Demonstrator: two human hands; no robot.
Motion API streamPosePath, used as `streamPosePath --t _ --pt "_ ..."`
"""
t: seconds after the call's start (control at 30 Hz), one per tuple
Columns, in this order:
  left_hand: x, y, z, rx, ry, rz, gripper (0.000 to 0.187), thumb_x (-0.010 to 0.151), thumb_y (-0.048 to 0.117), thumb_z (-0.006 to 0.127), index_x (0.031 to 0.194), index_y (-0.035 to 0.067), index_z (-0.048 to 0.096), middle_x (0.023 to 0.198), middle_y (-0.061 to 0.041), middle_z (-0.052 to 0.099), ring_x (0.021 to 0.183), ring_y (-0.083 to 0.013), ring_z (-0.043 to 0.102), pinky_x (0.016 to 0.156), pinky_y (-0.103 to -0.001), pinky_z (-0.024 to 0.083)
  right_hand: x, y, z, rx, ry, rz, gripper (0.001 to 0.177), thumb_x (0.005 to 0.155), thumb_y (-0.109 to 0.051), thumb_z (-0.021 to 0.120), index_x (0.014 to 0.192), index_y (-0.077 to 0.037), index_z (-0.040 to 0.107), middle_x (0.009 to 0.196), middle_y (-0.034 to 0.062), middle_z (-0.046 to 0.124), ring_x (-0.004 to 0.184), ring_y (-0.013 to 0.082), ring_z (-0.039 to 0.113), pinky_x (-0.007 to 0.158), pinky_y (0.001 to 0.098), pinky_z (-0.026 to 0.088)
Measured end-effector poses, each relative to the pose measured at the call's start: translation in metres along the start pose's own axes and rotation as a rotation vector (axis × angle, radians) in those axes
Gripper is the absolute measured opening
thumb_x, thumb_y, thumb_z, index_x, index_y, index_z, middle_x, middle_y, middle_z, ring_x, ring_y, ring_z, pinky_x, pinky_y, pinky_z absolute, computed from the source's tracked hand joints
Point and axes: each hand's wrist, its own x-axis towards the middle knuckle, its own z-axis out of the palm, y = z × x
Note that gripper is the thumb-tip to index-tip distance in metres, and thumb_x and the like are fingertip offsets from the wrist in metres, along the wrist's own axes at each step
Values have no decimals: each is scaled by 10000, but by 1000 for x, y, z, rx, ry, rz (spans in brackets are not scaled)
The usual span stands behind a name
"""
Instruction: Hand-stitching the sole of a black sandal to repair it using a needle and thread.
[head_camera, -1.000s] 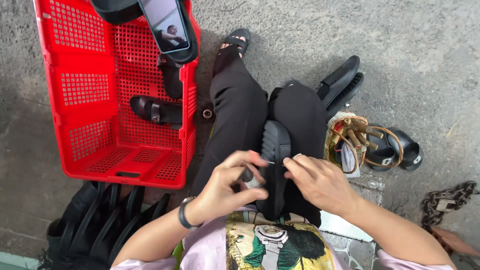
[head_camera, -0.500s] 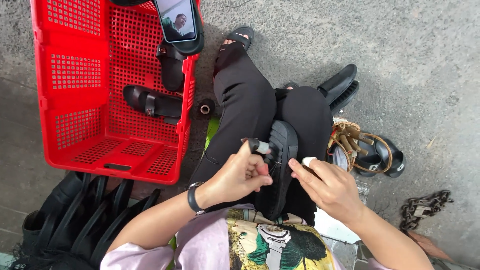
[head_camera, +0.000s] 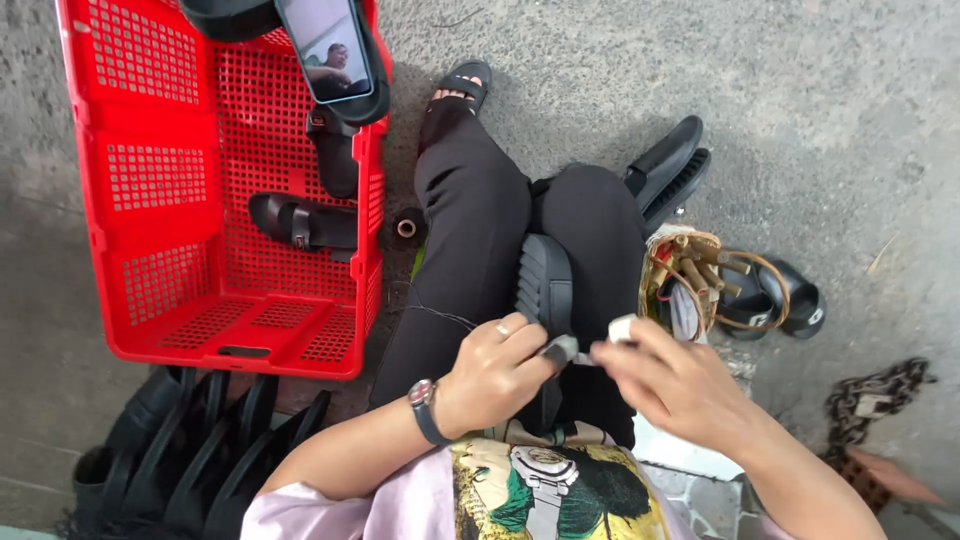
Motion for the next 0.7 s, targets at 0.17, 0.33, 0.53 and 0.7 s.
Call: streamPosePath --t 0.17,0.33,0.53,0.7 --pt "-19 1 5 -36 35 21 97 758 -26 721 825 9 660 909 -102 556 670 -208 484 584 -303 432 -10 9 20 7 -57 19 293 771 -137 608 1060 -167 577 895 -5 506 447 142 569 392 292 436" --pt "-24 0 4 -60 -5 -59 215 707 90 845 736 20 644 885 -80 557 653 -195 474 581 -282 436 -13 11 -5 1668 629 139 200 949 -99 543 1135 -85 616 740 126 644 488 146 536 351 215 413" --pt "-24 -5 -4 229 -274 -402 530 752 481 754 861 1 557 882 -132 427 701 -281 491 524 -336 480 22 -2 8 402 141 -23 319 774 -124 688 1075 -34 630 727 8 666 489 145 555 482 277 468" --pt "-10 -23 -14 -566 -165 -455 275 945 194 571 720 38 601 862 -85 454 756 -279 499 671 -335 416 14 -3 16 750 194 92 100 796 -65 628 828 -102 714 543 15 611 446 221 611 416 294 506"
